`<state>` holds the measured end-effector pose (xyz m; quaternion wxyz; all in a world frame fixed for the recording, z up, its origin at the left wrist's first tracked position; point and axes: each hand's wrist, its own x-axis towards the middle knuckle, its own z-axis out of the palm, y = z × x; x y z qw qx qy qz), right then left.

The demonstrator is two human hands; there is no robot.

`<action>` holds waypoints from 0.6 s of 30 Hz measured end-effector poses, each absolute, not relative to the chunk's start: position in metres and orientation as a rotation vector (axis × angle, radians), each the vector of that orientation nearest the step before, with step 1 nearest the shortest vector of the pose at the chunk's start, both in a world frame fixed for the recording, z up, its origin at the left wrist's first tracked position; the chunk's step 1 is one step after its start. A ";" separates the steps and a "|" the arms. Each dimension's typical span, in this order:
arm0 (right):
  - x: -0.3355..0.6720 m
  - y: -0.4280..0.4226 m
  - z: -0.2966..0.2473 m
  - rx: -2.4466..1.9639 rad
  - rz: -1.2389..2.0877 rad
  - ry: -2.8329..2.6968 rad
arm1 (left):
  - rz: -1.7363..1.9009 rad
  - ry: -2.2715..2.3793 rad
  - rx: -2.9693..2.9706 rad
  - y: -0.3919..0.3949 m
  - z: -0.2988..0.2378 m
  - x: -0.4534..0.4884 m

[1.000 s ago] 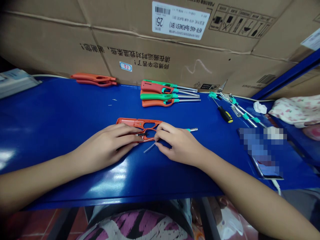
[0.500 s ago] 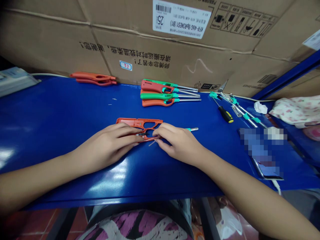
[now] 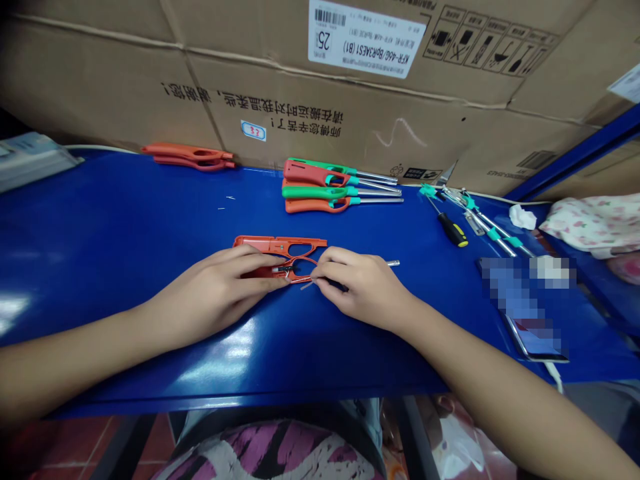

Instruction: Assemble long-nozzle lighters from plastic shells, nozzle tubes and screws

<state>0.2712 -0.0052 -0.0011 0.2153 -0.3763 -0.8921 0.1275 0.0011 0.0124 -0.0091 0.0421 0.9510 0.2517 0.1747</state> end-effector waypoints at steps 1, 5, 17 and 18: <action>0.271 -0.005 -0.001 -1.045 0.353 -2.476 | 0.535 0.770 2.915 0.012 -0.009 0.001; 0.269 -0.006 -0.001 -1.053 0.333 -2.497 | 0.547 0.770 2.912 0.012 -0.008 0.001; 0.269 -0.006 0.000 -1.036 0.247 -2.512 | 0.550 0.776 2.944 0.013 -0.008 0.001; 0.269 -0.006 0.000 -1.031 0.235 -2.522 | 0.548 0.776 2.946 0.013 -0.008 0.000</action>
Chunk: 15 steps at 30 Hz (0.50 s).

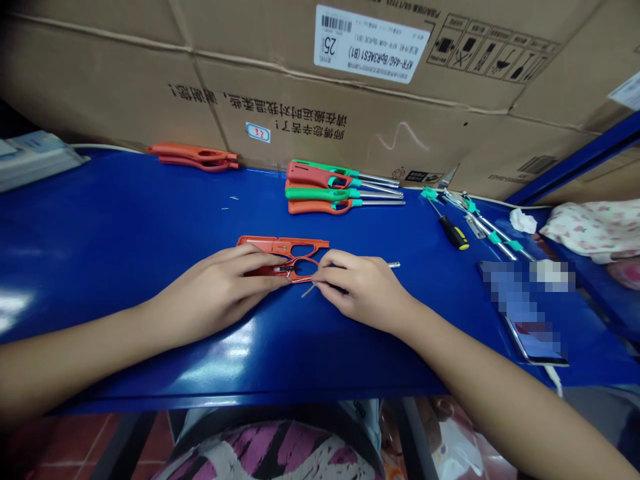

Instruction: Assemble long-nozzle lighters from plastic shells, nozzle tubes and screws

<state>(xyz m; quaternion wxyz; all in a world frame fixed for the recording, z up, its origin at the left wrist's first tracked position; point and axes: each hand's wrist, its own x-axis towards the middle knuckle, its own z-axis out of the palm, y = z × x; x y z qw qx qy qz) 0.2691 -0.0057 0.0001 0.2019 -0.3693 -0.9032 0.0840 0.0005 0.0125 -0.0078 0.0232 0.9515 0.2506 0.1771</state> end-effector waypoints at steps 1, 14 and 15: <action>0.269 -0.006 0.000 -1.024 0.218 -2.527 | 0.549 0.776 2.947 0.012 -0.008 0.000; 0.270 -0.007 -0.001 -0.998 0.132 -2.525 | 0.553 0.776 2.945 0.013 -0.011 0.000; 0.270 -0.006 -0.001 -0.996 0.132 -2.526 | 0.548 0.777 2.944 0.013 -0.011 0.000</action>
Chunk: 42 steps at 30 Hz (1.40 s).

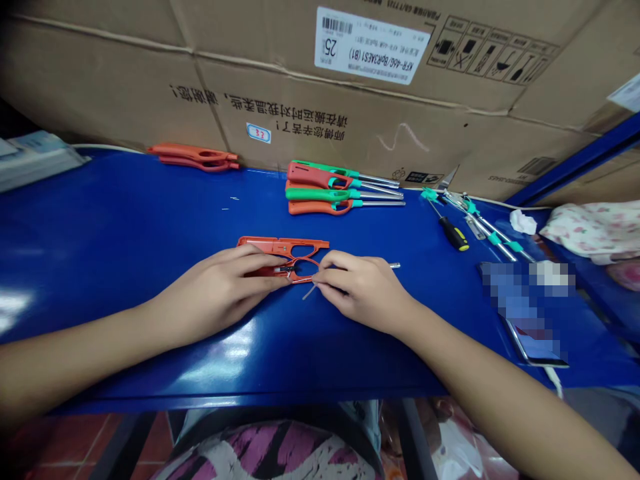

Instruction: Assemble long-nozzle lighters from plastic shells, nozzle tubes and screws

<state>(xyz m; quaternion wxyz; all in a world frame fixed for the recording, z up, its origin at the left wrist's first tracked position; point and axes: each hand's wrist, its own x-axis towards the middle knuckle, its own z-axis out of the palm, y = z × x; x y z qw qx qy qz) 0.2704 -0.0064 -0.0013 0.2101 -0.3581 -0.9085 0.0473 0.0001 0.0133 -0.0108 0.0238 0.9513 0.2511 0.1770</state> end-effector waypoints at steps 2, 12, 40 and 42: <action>0.271 -0.006 -0.002 -0.989 0.122 -2.520 | 0.542 0.782 2.945 0.013 -0.011 0.000; 0.271 -0.006 -0.003 -0.982 0.077 -2.528 | 0.532 0.790 2.956 0.013 -0.012 0.000; 0.355 0.051 0.015 -1.645 -0.221 -1.685 | 0.577 0.712 2.835 0.018 -0.012 -0.001; 0.384 0.061 0.016 -1.929 -0.243 -1.506 | 0.587 0.700 2.820 0.018 -0.012 -0.001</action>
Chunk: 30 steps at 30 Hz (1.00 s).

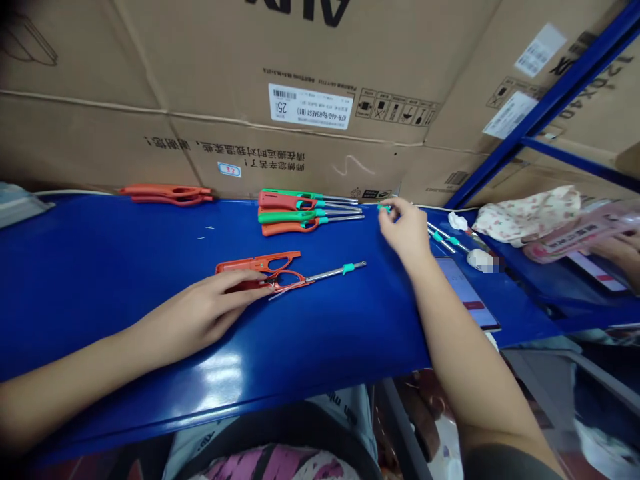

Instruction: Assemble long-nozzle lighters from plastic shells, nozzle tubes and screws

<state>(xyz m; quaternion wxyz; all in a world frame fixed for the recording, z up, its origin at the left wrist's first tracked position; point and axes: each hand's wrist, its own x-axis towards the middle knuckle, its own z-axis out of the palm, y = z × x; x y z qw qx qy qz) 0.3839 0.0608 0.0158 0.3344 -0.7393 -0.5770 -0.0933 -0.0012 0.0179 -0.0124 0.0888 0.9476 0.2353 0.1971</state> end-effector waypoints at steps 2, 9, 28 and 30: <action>0.413 0.067 0.014 -2.088 -0.222 -1.412 | 0.586 0.688 2.812 0.018 -0.012 -0.002; 0.479 0.069 -0.001 -2.347 -0.244 -1.188 | 0.668 0.602 2.882 0.019 -0.008 -0.002; 0.450 0.065 0.016 -2.440 -0.018 -1.141 | 0.606 0.620 2.920 0.018 -0.003 -0.003; 0.436 0.065 0.023 -2.316 0.001 -1.206 | 0.606 0.656 2.881 0.016 -0.004 -0.002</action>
